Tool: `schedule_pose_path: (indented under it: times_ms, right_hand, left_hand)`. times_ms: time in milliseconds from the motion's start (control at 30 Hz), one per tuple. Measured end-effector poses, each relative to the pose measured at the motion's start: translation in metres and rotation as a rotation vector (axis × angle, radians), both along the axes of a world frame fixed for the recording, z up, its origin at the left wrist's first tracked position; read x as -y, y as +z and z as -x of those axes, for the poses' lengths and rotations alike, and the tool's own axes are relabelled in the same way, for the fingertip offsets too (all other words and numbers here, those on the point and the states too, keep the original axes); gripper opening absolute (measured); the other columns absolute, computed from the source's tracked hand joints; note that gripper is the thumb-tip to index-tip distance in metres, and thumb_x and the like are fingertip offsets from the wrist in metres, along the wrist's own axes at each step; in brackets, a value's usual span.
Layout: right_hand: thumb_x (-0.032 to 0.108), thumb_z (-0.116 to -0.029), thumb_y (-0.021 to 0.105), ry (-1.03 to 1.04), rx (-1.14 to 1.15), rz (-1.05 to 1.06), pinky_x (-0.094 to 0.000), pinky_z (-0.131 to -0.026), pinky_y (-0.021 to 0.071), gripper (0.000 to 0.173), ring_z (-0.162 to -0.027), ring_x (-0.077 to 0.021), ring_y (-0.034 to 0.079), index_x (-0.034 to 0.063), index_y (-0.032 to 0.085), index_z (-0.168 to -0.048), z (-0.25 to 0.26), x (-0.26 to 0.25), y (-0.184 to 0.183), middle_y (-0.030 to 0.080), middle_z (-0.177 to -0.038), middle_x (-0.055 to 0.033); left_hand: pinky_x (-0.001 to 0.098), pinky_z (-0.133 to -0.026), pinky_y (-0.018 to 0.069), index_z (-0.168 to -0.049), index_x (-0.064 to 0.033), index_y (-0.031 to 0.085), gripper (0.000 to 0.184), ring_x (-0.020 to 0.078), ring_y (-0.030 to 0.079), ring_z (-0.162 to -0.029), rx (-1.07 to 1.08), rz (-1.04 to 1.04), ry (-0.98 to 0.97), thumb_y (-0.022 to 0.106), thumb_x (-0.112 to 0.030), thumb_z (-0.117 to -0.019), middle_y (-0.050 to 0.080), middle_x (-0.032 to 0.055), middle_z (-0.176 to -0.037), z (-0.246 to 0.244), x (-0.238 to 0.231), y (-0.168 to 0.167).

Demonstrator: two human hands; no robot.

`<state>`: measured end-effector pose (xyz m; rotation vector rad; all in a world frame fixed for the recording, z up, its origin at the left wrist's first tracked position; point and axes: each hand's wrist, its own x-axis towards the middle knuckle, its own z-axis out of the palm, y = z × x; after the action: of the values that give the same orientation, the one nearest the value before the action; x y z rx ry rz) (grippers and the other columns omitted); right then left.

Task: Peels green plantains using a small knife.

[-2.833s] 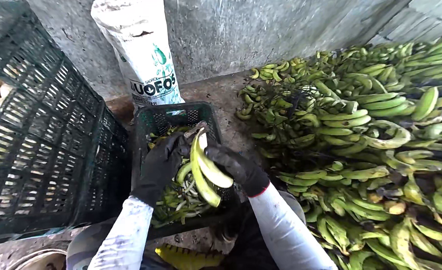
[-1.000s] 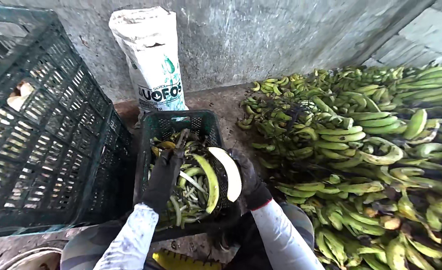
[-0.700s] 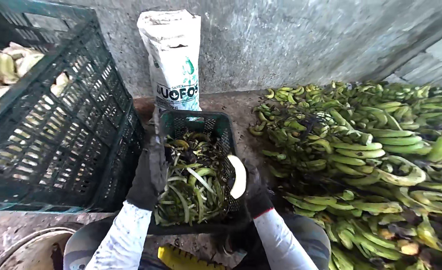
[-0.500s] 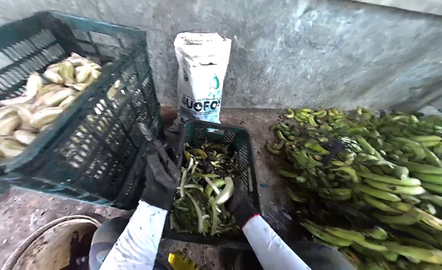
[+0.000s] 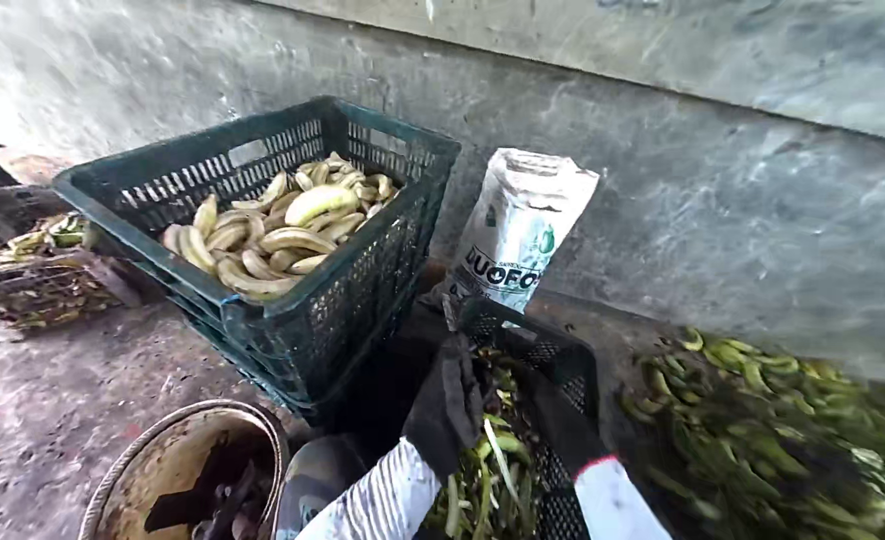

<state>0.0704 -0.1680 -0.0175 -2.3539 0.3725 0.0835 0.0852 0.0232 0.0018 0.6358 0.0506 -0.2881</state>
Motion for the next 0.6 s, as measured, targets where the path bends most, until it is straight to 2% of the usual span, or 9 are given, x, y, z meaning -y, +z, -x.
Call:
schedule_pose_path:
  times_ms: [33,100,167,233,367,433,500,533,600]
  right_hand:
    - [0.031,-0.1106,0.041,0.016,-0.103,0.041,-0.0487,-0.104,0.0489,0.044,-0.121,-0.0294,0.062,0.0049,0.054,-0.143,0.017,0.011,-0.026,0.062,-0.134,-0.0197]
    - [0.025,-0.1097,0.046,0.081,-0.333,0.154,-0.0500,-0.117,0.0385,0.048,-0.138,-0.0329,0.051,0.0047,0.042,-0.154,0.038,0.024,-0.062,0.052,-0.149,-0.0209]
    - [0.019,-0.1056,0.053,0.127,-0.464,0.264,-0.0518,-0.118,0.0362,0.056,-0.141,-0.0340,0.048,0.0067,0.036,-0.157,0.038,0.025,-0.092,0.048,-0.153,-0.0206]
    - [0.021,-0.1072,0.050,0.133,-0.457,0.258,-0.0518,-0.119,0.0356,0.055,-0.143,-0.0355,0.045,0.0043,0.034,-0.158,0.032,0.018,-0.112,0.044,-0.155,-0.0222]
    - [0.030,-0.1096,0.044,0.015,-0.389,0.132,-0.0531,-0.117,0.0370,0.055,-0.142,-0.0383,0.045,0.0009,0.036,-0.155,0.020,0.013,-0.129,0.044,-0.154,-0.0252]
    - [0.036,-0.1112,0.035,-0.212,-0.262,-0.074,-0.0520,-0.108,0.0464,0.049,-0.129,-0.0320,0.057,0.0072,0.050,-0.148,0.028,0.017,-0.139,0.058,-0.141,-0.0199]
    - [0.033,-0.1119,0.033,-0.336,-0.169,-0.170,-0.0518,-0.106,0.0466,0.048,-0.125,-0.0326,0.059,0.0042,0.052,-0.145,0.039,0.012,-0.125,0.060,-0.137,-0.0223]
    - [0.032,-0.1117,0.035,-0.401,-0.086,-0.202,-0.0514,-0.107,0.0460,0.048,-0.124,-0.0334,0.059,0.0005,0.053,-0.143,0.044,0.009,-0.114,0.060,-0.135,-0.0246]
    - [0.032,-0.1086,0.047,-0.538,0.156,-0.397,-0.0426,-0.105,0.0478,0.046,-0.122,-0.0245,0.059,0.0000,0.054,-0.140,0.046,0.008,-0.100,0.060,-0.135,-0.0205]
  left_hand:
    - [0.0276,-0.062,0.0568,-0.121,-0.0134,0.058,0.032,0.0112,0.063,-0.071,-0.009,0.032,0.002,0.038,-0.036,-0.1111,0.063,0.0025,-0.088,0.002,-0.001,0.003]
    - [0.0260,-0.065,0.0582,-0.123,-0.0156,0.057,0.029,0.0096,0.064,-0.074,-0.016,0.060,-0.006,0.039,-0.035,-0.1112,0.064,0.0008,-0.091,0.005,-0.004,0.006]
    - [0.0267,-0.064,0.0572,-0.121,-0.0141,0.058,0.028,0.0107,0.063,-0.072,-0.025,0.110,-0.023,0.039,-0.033,-0.1114,0.062,0.0019,-0.088,0.004,-0.005,0.004]
    - [0.0248,-0.058,0.0571,-0.118,-0.0138,0.059,0.027,0.0098,0.063,-0.067,-0.031,0.110,-0.010,0.040,-0.032,-0.1113,0.062,0.0015,-0.084,0.003,-0.005,0.005]
    - [0.0308,-0.065,0.0590,-0.119,-0.0119,0.058,0.029,0.0146,0.065,-0.074,-0.094,0.045,-0.006,0.038,-0.031,-0.1114,0.063,0.0049,-0.090,0.001,-0.003,0.015]
    - [0.0320,-0.067,0.0600,-0.120,-0.0106,0.057,0.033,0.0157,0.066,-0.076,-0.079,0.021,-0.030,0.036,-0.034,-0.1120,0.063,0.0062,-0.090,0.002,-0.003,0.013]
    - [0.0295,-0.063,0.0589,-0.118,-0.0118,0.059,0.036,0.0137,0.065,-0.072,0.012,0.003,-0.036,0.035,-0.038,-0.1117,0.064,0.0050,-0.087,0.001,-0.002,0.001]
    - [0.0283,-0.062,0.0580,-0.116,-0.0132,0.060,0.036,0.0121,0.063,-0.070,0.064,-0.018,-0.034,0.034,-0.039,-0.1113,0.063,0.0033,-0.086,-0.001,0.000,-0.002]
    - [0.0304,-0.065,0.0574,-0.116,-0.0144,0.059,0.036,0.0120,0.062,-0.071,0.141,-0.068,-0.007,0.035,-0.041,-0.1103,0.062,0.0017,-0.085,-0.002,0.003,-0.006]
